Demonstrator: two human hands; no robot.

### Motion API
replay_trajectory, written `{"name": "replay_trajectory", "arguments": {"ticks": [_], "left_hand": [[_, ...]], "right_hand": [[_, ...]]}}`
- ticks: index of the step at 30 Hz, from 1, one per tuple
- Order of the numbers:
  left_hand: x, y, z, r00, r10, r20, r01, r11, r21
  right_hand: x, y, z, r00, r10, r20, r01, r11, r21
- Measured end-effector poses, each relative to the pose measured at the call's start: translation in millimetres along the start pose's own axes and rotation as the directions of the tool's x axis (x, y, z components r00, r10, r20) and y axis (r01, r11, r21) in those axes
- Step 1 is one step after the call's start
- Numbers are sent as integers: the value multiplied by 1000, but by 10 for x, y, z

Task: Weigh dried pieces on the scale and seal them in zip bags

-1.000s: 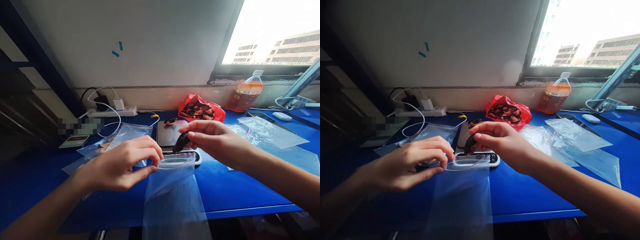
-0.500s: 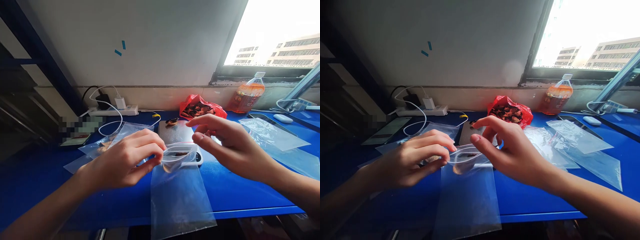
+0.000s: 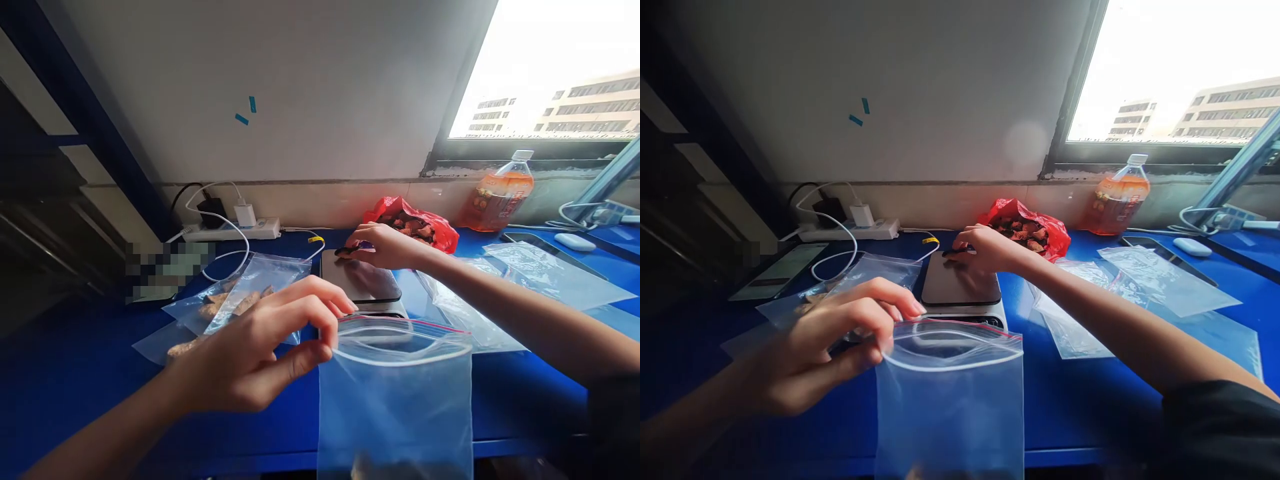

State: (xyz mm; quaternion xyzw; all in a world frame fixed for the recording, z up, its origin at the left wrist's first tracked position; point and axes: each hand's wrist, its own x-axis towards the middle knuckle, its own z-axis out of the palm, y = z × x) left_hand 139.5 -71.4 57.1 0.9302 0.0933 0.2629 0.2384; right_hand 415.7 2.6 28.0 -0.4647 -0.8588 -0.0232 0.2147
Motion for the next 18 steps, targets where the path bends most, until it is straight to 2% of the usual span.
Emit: {"name": "replay_trajectory", "arguments": {"ticks": [4, 9, 11, 13, 16, 18], "left_hand": [[26, -31, 8, 995, -89, 34, 86, 994, 60], [10, -52, 25, 977, -207, 41, 200, 972, 125], [2, -56, 40, 974, -226, 15, 223, 967, 126], [1, -54, 57, 973, -231, -11, 231, 965, 123], [10, -35, 75, 972, -235, -23, 236, 963, 132], [20, -24, 80, 975, -221, -27, 223, 964, 145]], "right_hand": [[-58, -119, -74, 1000, 16, -16, -16, 999, -34], [-270, -445, -563, 984, 57, -171, -32, 989, 147], [-396, -645, -741, 989, -32, -145, 58, 982, 178], [-517, -833, -835, 992, -106, -69, 117, 978, 175], [-647, -1012, -848, 988, -150, 45, 137, 967, 213], [-701, -1053, -828, 987, -143, 78, 122, 966, 229]]}}
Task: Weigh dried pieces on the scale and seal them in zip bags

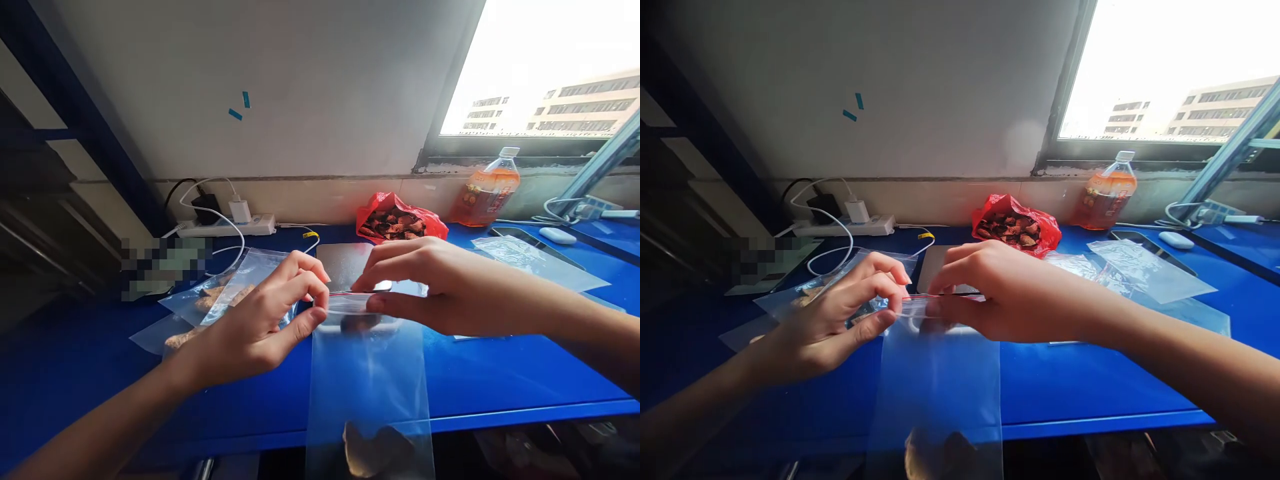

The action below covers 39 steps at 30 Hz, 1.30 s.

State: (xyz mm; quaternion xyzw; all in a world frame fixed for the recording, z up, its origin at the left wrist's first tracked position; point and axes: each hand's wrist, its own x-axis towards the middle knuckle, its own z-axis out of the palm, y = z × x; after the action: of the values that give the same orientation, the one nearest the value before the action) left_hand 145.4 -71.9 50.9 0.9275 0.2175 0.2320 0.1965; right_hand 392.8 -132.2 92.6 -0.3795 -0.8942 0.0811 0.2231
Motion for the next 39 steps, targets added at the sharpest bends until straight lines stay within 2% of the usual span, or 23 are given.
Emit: {"name": "replay_trajectory", "arguments": {"ticks": [5, 8, 11, 14, 16, 20, 25, 28, 30, 32, 34, 36, 37, 39], "left_hand": [[38, -8, -3, 1000, 13, -26, -16, 995, -100], [64, -11, -6, 995, -92, -25, 84, 972, -218], [97, -6, 0, 976, -218, 0, 207, 929, -306], [131, -26, 23, 959, -284, -7, 260, 887, -382], [148, -59, 45, 957, -290, -30, 252, 876, -412], [163, -113, 80, 958, -281, -56, 237, 888, -394], [134, -65, 75, 961, -266, -73, 221, 902, -371], [92, -1, 65, 965, -246, -84, 212, 931, -298], [63, 36, 74, 964, -244, -107, 215, 950, -226], [41, 63, 103, 959, -234, -161, 212, 967, -139], [27, 81, 147, 961, -192, -201, 189, 981, -35], [15, 93, 196, 973, -104, -208, 119, 991, 59], [8, 96, 217, 978, -47, -205, 67, 993, 95], [-14, 96, 251, 977, 81, -196, -52, 987, 151]], "right_hand": [[-163, 63, 55, 987, 124, -97, -124, 992, 4], [-300, 164, 150, 975, 216, -61, -211, 974, 80], [-403, 248, 285, 944, 317, -89, -282, 918, 280], [-435, 267, 403, 898, 405, -170, -264, 808, 527], [-422, 257, 457, 868, 452, -204, -242, 745, 621], [-380, 271, 508, 840, 505, -198, -261, 696, 669], [-383, 330, 510, 851, 493, -183, -266, 704, 659], [-394, 356, 503, 863, 461, -206, -254, 749, 612], [-387, 360, 501, 857, 447, -255, -274, 816, 509], [-357, 331, 501, 857, 388, -340, -306, 913, 270], [-294, 256, 501, 897, 242, -370, -280, 959, -51], [-194, 150, 501, 962, 80, -260, -155, 947, -282], [-132, 96, 501, 985, 19, -173, -77, 939, -336], [0, 13, 493, 999, -51, 2, 49, 933, -357]]}}
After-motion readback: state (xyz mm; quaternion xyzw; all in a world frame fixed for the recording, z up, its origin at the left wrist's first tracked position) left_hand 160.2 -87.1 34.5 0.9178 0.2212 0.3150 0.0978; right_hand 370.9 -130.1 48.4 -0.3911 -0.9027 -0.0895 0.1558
